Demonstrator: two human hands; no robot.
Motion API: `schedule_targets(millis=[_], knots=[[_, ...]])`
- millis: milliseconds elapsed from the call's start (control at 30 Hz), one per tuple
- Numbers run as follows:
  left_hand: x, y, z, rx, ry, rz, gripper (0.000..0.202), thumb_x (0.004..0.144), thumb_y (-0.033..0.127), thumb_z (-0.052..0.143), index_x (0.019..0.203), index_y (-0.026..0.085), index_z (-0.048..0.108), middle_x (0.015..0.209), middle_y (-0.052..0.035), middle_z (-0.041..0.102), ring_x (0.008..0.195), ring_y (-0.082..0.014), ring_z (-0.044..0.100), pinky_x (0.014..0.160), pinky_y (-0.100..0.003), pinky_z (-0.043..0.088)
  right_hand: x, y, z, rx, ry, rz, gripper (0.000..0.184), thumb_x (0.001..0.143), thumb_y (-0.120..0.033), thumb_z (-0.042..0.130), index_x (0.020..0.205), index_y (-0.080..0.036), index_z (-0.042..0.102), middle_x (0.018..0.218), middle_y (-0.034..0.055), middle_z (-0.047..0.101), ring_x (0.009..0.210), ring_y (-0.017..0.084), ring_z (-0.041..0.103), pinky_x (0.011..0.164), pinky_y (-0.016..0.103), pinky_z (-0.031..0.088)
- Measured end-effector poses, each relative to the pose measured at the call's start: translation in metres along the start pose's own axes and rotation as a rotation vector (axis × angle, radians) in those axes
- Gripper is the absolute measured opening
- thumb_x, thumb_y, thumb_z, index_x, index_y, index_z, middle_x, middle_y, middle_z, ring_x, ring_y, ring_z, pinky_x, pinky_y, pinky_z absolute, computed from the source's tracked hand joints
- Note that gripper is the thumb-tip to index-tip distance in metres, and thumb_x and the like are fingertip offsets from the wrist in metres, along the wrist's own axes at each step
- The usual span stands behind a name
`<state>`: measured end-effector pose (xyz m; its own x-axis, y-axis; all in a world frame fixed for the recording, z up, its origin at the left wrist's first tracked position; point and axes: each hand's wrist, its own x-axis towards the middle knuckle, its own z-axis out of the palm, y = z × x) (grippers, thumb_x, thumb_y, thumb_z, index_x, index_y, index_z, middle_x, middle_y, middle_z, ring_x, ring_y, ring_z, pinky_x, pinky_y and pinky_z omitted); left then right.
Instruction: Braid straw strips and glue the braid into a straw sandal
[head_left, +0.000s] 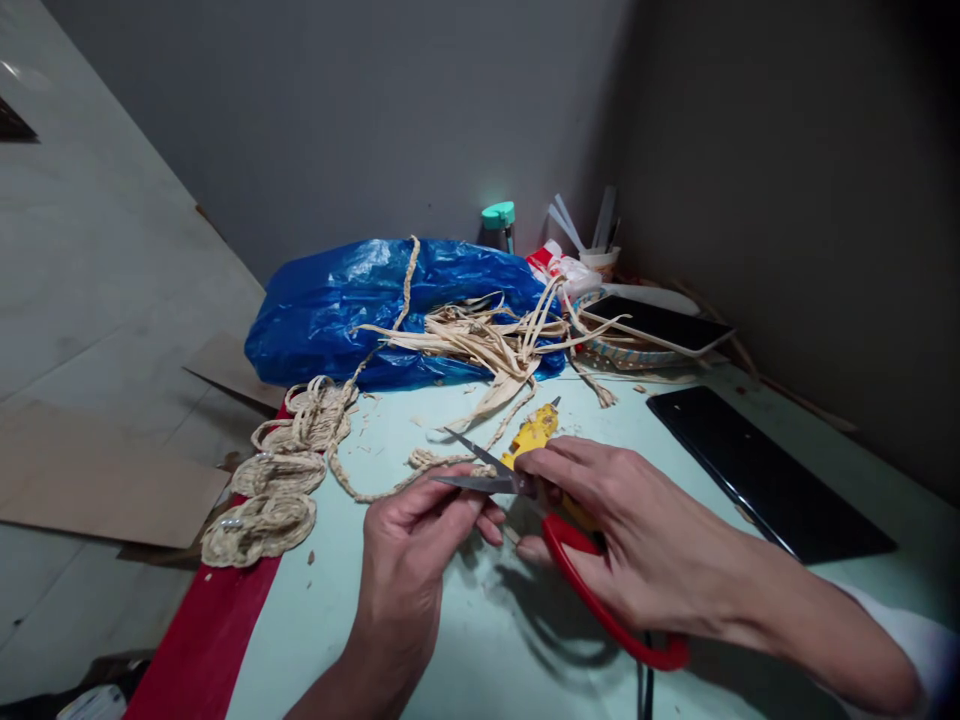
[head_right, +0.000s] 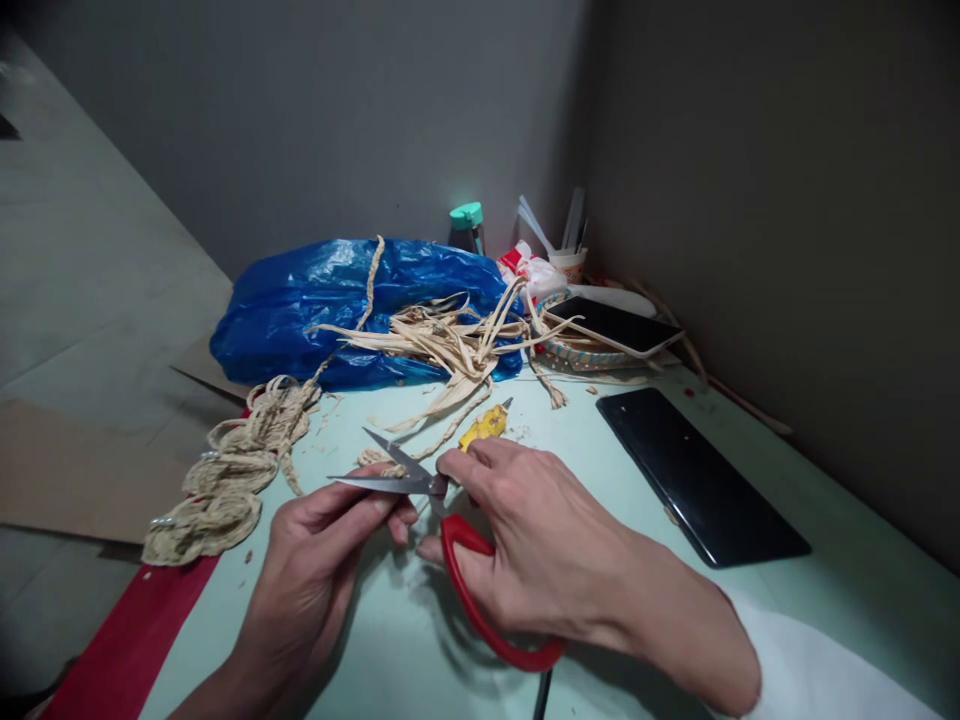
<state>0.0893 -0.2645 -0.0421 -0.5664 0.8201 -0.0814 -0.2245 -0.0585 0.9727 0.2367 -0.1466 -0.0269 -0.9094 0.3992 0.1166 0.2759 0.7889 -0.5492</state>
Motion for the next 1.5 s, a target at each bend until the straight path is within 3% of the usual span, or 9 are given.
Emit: schedule_targets(millis=[67,167,267,500,700,800,933,1300,1500], knots=[[-0.002,-0.001,0.001,0.021,0.002,0.004,0.006,0.076,0.018,0.072,0.076,0.017,0.077,0.070,-0.0023,0.068,0.061,-0.0120,0.062,0.064,-0.022,0.051,0.000,0.000,-0.001,0.001,0.000,0.006,0.021,0.085,-0.040,0.058,0.085,-0.019,0.056,0.078,0.0036,0.054,0.066,0.017,0.048,0.060,0.028,0.036],[-0.003,-0.001,0.001,0.017,0.009,0.002,0.005,0.075,0.018,0.072,0.075,0.016,0.077,0.073,-0.0028,0.069,0.063,-0.0129,0.063,0.067,-0.024,0.052,-0.002,0.001,0.000,0.025,0.003,-0.016,0.004,0.081,-0.023,0.057,0.081,-0.019,0.055,0.074,0.0017,0.053,0.062,0.015,0.046,0.059,0.027,0.034],[-0.002,0.000,0.000,0.004,-0.013,-0.016,0.006,0.076,0.018,0.072,0.077,0.017,0.078,0.067,-0.0021,0.069,0.064,-0.0127,0.063,0.068,-0.022,0.051,-0.003,0.003,0.001,0.073,0.002,-0.022,0.006,0.075,-0.014,0.053,0.077,-0.019,0.055,0.070,0.0002,0.054,0.058,0.013,0.044,0.057,0.026,0.032],[0.004,-0.001,-0.002,0.021,-0.017,-0.064,0.007,0.077,0.018,0.071,0.076,0.014,0.077,0.063,-0.0037,0.070,0.061,-0.0119,0.061,0.067,-0.021,0.049,0.002,0.003,0.003,0.070,-0.029,0.001,0.007,0.076,-0.013,0.050,0.076,-0.019,0.053,0.070,0.0013,0.056,0.057,0.014,0.046,0.057,0.027,0.033],[0.001,-0.003,0.001,0.025,-0.015,-0.062,0.007,0.075,0.018,0.071,0.079,0.015,0.077,0.063,-0.0030,0.069,0.059,-0.0129,0.062,0.064,-0.023,0.049,0.001,0.000,0.003,-0.008,-0.009,0.051,0.016,0.084,-0.035,0.056,0.081,-0.020,0.056,0.075,0.0034,0.054,0.062,0.016,0.048,0.058,0.027,0.034],[0.000,-0.002,0.002,0.035,-0.021,-0.066,0.007,0.076,0.018,0.071,0.074,0.015,0.077,0.063,-0.0034,0.069,0.060,-0.0127,0.061,0.065,-0.022,0.049,-0.001,0.001,0.004,0.043,-0.009,0.012,0.004,0.082,-0.021,0.052,0.080,-0.020,0.056,0.072,0.0019,0.056,0.059,0.014,0.047,0.057,0.026,0.033],[0.003,-0.002,-0.001,0.032,-0.012,-0.078,0.008,0.076,0.017,0.071,0.073,0.013,0.077,0.063,-0.0043,0.069,0.059,-0.0127,0.060,0.065,-0.023,0.048,-0.001,0.003,0.002,0.078,-0.028,0.010,0.012,0.075,-0.009,0.048,0.075,-0.020,0.052,0.069,0.0008,0.059,0.057,0.013,0.049,0.058,0.026,0.033],[0.005,-0.002,0.003,0.079,-0.042,-0.107,0.012,0.077,0.019,0.070,0.069,0.012,0.076,0.061,-0.0051,0.069,0.057,-0.0129,0.061,0.063,-0.023,0.048,0.001,0.002,0.005,-0.027,-0.017,0.058,0.002,0.079,-0.019,0.054,0.080,-0.020,0.055,0.074,0.0034,0.060,0.059,0.014,0.050,0.057,0.026,0.034],[0.005,-0.003,0.002,-0.056,-0.020,-0.151,0.007,0.074,0.018,0.075,0.077,0.012,0.077,0.066,-0.0060,0.072,0.056,-0.0106,0.063,0.062,-0.019,0.050,0.000,0.008,-0.007,0.007,-0.027,0.021,0.012,0.084,-0.013,0.044,0.078,-0.020,0.052,0.063,0.0002,0.057,0.052,0.012,0.047,0.054,0.024,0.033]])
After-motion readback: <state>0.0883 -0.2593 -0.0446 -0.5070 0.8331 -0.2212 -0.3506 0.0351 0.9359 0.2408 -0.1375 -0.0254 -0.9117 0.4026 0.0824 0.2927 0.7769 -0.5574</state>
